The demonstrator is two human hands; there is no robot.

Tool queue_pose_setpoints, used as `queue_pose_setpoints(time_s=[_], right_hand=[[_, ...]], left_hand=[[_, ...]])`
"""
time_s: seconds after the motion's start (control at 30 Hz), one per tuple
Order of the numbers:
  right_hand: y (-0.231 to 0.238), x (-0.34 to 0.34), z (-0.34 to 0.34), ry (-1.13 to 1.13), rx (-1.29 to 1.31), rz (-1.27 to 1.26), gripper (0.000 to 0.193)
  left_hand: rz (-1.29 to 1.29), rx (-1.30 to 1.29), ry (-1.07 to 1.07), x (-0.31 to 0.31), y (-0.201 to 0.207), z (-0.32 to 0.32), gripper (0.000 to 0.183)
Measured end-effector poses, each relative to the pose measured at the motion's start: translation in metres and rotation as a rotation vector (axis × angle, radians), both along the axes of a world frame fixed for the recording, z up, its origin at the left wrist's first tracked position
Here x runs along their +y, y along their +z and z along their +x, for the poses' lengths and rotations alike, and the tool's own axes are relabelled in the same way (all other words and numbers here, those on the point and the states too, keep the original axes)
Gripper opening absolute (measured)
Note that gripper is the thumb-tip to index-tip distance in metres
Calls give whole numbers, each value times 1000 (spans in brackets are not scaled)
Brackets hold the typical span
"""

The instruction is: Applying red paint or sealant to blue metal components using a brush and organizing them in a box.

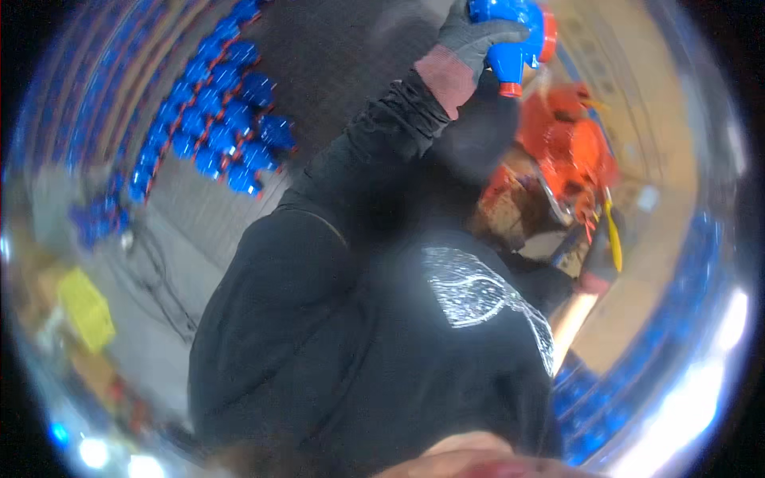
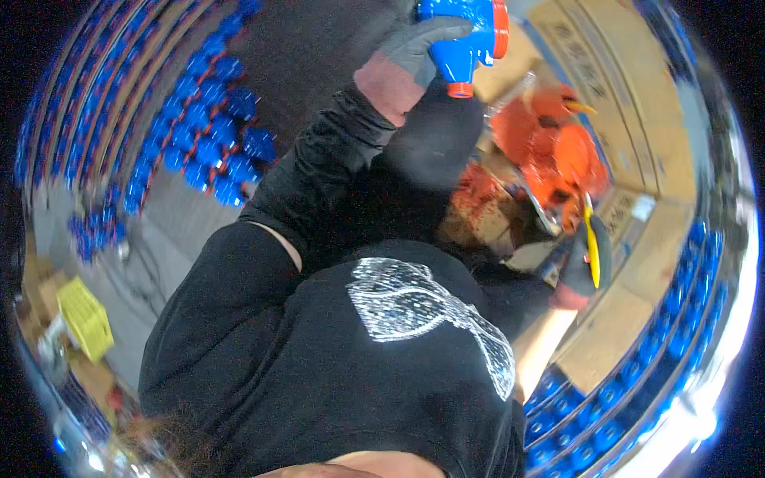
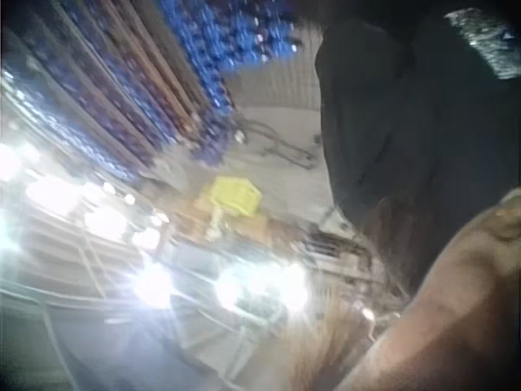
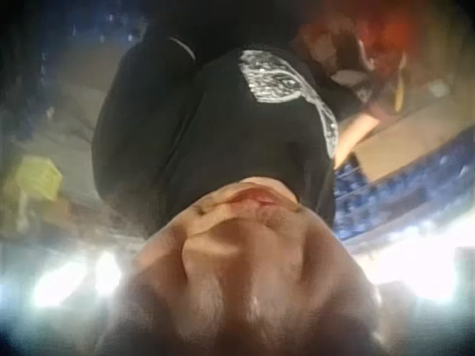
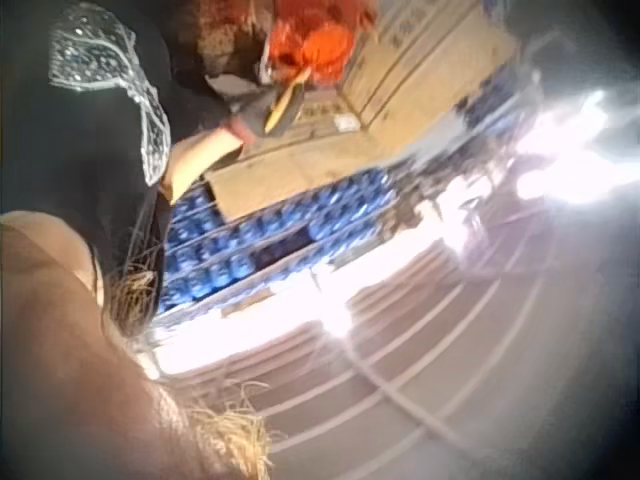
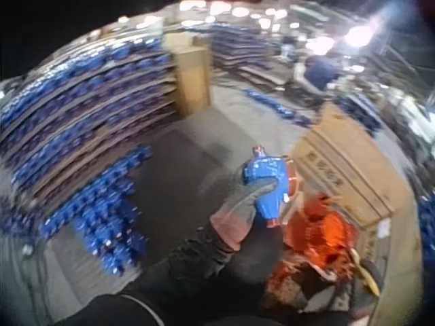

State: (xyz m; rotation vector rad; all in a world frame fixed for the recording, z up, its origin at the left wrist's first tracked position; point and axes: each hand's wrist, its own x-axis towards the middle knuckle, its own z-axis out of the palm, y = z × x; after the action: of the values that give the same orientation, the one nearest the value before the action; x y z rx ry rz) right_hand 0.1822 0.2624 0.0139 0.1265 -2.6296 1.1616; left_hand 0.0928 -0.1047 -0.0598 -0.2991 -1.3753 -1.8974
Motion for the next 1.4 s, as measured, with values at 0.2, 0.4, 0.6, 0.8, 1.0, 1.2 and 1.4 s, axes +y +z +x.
queue_pose_setpoints(time_s=[0.2, 0.4, 0.6, 0.8, 1.0, 1.2, 1.4], right_hand=[[-34, 23, -28, 118, -96, 92, 22], [-16, 36, -9, 15, -147, 91, 21], [-27, -7, -28, 89, -159, 194, 24], [-33, -4, -48, 147, -263, 85, 25], [-16, -23, -26, 82, -253, 159, 26], [-29, 1, -34, 147, -203, 129, 26], [-14, 87, 12, 55, 48, 477, 38]], left_hand=[[374, -827, 167, -68, -99, 94, 74], [295, -1280, 386, -48, -161, 171, 62], [-1113, -1616, -234, -57, -309, 288, 38], [-1020, -2051, -197, -109, -448, 391, 10], [-383, -1706, 921, -75, -488, 327, 47], [-867, -1655, 1142, -103, -552, 376, 34], [-1104, -1419, 418, -128, -442, 293, 30]])
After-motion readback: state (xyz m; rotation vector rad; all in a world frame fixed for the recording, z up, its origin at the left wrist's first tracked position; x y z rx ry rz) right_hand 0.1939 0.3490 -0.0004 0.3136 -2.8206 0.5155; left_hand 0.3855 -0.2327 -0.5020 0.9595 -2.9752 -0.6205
